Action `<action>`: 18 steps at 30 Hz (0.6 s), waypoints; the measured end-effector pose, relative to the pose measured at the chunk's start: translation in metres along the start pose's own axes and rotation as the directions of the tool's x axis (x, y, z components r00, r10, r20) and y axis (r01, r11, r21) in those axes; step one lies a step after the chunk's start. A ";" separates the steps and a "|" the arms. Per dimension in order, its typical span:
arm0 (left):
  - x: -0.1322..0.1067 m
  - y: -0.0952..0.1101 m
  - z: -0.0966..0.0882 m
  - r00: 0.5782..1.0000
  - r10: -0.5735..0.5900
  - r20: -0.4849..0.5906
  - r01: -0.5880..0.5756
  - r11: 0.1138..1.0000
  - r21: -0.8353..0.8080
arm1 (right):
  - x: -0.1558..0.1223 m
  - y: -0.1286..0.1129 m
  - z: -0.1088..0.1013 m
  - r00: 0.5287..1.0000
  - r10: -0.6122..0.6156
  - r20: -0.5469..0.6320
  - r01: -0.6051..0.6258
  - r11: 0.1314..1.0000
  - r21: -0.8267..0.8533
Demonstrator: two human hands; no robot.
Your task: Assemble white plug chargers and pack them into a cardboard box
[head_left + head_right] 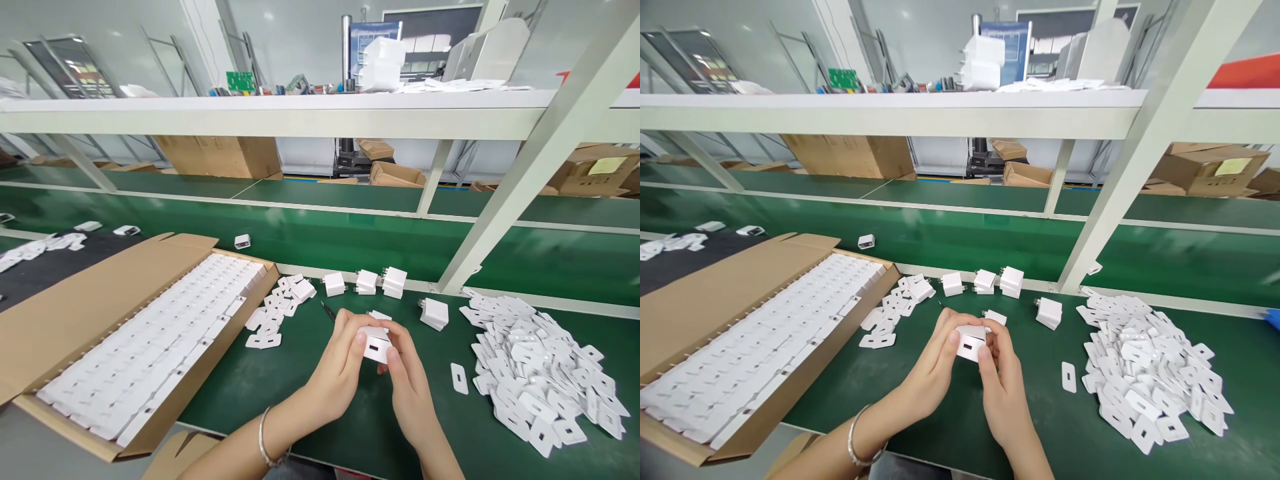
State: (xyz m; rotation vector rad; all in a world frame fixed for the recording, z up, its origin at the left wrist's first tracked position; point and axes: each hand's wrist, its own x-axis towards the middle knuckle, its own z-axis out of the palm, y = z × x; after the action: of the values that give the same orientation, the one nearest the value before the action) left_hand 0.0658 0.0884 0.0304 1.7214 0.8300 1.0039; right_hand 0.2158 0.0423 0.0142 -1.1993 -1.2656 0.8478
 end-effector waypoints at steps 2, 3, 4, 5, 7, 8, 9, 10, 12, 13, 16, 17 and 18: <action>-0.001 -0.002 0.002 1.000 -0.017 -0.003 0.017 1.000 -0.026 | 0.000 0.001 0.002 1.000 0.015 -0.017 -0.015 1.000 0.009; -0.002 -0.004 0.003 1.000 -0.020 -0.004 0.020 0.999 -0.040 | 0.000 0.001 0.003 0.999 0.021 -0.026 -0.021 1.000 0.004; -0.003 -0.005 0.005 1.000 -0.021 -0.006 0.021 0.998 -0.053 | -0.001 0.001 0.004 0.999 0.027 -0.033 -0.027 1.000 -0.006; -0.003 -0.007 0.006 1.000 -0.023 -0.006 0.022 0.997 -0.068 | -0.001 0.002 0.005 0.999 0.032 -0.035 -0.033 0.999 -0.017; -0.004 -0.010 0.008 1.000 -0.027 -0.004 0.026 0.994 -0.104 | -0.002 0.002 0.005 0.999 0.042 -0.030 -0.043 0.999 -0.032; -0.004 -0.012 0.009 1.000 -0.025 -0.005 0.025 0.992 -0.121 | -0.002 0.003 0.005 0.999 0.047 -0.023 -0.048 0.998 -0.036; -0.004 -0.015 0.009 1.000 -0.018 -0.008 0.017 0.992 -0.128 | -0.003 0.004 0.006 0.999 0.052 -0.016 -0.052 0.998 -0.037; -0.004 -0.017 0.010 1.000 -0.003 -0.012 0.002 0.992 -0.122 | -0.004 0.006 0.006 0.998 0.058 -0.009 -0.058 0.998 -0.036; -0.002 -0.023 0.010 0.999 0.044 -0.026 -0.046 0.995 -0.084 | -0.005 0.010 0.005 0.998 0.068 0.004 -0.068 0.997 -0.032; -0.002 -0.026 0.009 0.997 0.073 -0.031 -0.075 0.995 -0.060 | -0.006 0.013 0.005 0.998 0.069 0.012 -0.069 0.997 -0.026; 0.000 -0.035 0.008 0.986 0.159 -0.044 -0.159 0.987 -0.007 | -0.008 0.021 0.006 0.998 0.048 0.027 -0.048 0.999 -0.002; 0.000 -0.037 0.008 0.981 0.187 -0.046 -0.186 0.982 0.007 | -0.009 0.024 0.006 0.999 0.037 0.029 -0.038 0.999 0.006; 0.000 -0.039 0.008 0.976 0.214 -0.047 -0.213 0.977 0.023 | -0.010 0.026 0.007 0.999 0.029 0.031 -0.029 0.999 0.017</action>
State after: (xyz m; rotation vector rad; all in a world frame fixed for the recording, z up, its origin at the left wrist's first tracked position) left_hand 0.0693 0.0985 -0.0081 1.8361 0.6962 1.1898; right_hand 0.2114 0.0397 -0.0143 -1.1976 -1.2658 0.8997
